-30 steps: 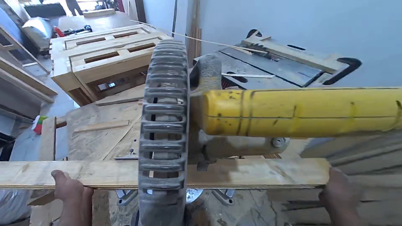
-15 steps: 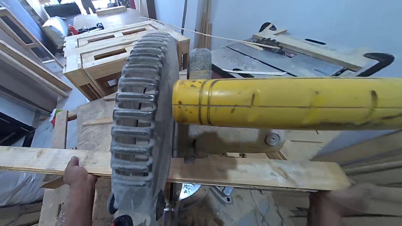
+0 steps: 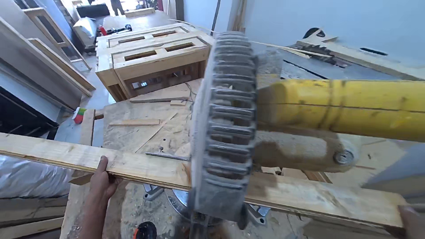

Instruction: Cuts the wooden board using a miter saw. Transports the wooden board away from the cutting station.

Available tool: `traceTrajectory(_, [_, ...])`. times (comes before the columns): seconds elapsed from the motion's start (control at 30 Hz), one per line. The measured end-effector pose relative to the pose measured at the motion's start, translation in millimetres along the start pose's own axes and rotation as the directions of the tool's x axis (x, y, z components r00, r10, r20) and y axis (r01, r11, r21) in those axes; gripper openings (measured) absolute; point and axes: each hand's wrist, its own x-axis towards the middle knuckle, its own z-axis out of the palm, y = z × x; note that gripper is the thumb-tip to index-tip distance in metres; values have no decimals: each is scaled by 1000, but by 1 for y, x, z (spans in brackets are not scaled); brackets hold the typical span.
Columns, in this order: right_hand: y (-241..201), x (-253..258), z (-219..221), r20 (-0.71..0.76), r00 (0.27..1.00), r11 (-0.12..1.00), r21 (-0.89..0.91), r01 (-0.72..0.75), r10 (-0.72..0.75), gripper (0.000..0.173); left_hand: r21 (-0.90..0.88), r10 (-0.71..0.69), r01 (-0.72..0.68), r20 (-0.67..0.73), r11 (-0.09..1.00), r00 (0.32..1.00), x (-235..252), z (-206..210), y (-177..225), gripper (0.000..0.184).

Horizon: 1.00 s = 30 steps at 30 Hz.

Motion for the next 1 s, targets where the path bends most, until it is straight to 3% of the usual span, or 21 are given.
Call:
traceTrajectory(0.1, [3, -2, 9, -22, 999, 998, 44, -35, 36, 53, 14, 1, -3, 85, 1000, 996, 15, -27, 0, 70])
traceTrajectory(0.17, [-3, -16, 21, 7, 999, 998, -46, -34, 34, 58, 282, 58, -45, -38, 958, 998, 12, -44, 7, 74])
traceTrajectory(0.23, [-8, -34, 41, 54, 998, 995, -96, 19, -14, 63, 602, 311, -215, -58, 769, 949, -7, -58, 9, 70])
traceTrajectory(0.27, [-13, -49, 55, 77, 995, 992, -110, 64, -55, 63, 701, 440, -338, 39, 627, 897, -21, -62, 9, 74])
traceTrajectory(0.33, [-45, -98, 87, 156, 981, 985, -104, 135, -118, 58, 720, 560, -611, 372, 329, 740, -53, -54, 9, 82])
traceTrajectory(0.4, [-88, -158, 120, 236, 954, 970, -114, 214, -182, 49, 530, 527, -843, 693, 90, 492, -74, -29, 7, 80])
traceTrajectory(0.47, [-124, -211, 152, 292, 929, 956, -112, 270, -228, 38, 345, 426, -936, 859, -72, 284, -76, 5, 0, 85])
traceTrajectory(0.5, [-138, -236, 168, 304, 923, 955, -103, 277, -235, 35, 293, 369, -946, 902, -140, 224, -71, 21, -5, 93])
traceTrajectory(0.57, [-159, -275, 201, 312, 924, 954, -124, 272, -222, 34, 261, 214, -932, 954, -253, 209, -58, 47, -12, 113])
traceTrajectory(0.63, [-181, -313, 221, 291, 925, 958, -69, 277, -246, 34, 248, 59, -896, 968, -368, 243, -46, 65, -11, 126])
traceTrajectory(0.7, [-186, -337, 239, 246, 924, 956, 55, 287, -291, 47, 247, -62, -865, 951, -437, 302, -35, 71, -6, 127])
traceTrajectory(0.77, [-184, -344, 260, 183, 920, 935, 157, 319, -345, 42, 240, -104, -858, 942, -455, 319, -24, 66, 2, 122])
traceTrajectory(1.0, [-177, -339, 272, 214, 928, 945, 192, 266, -305, 36, 171, -94, -849, 964, -500, 250, -15, 59, 2, 114])
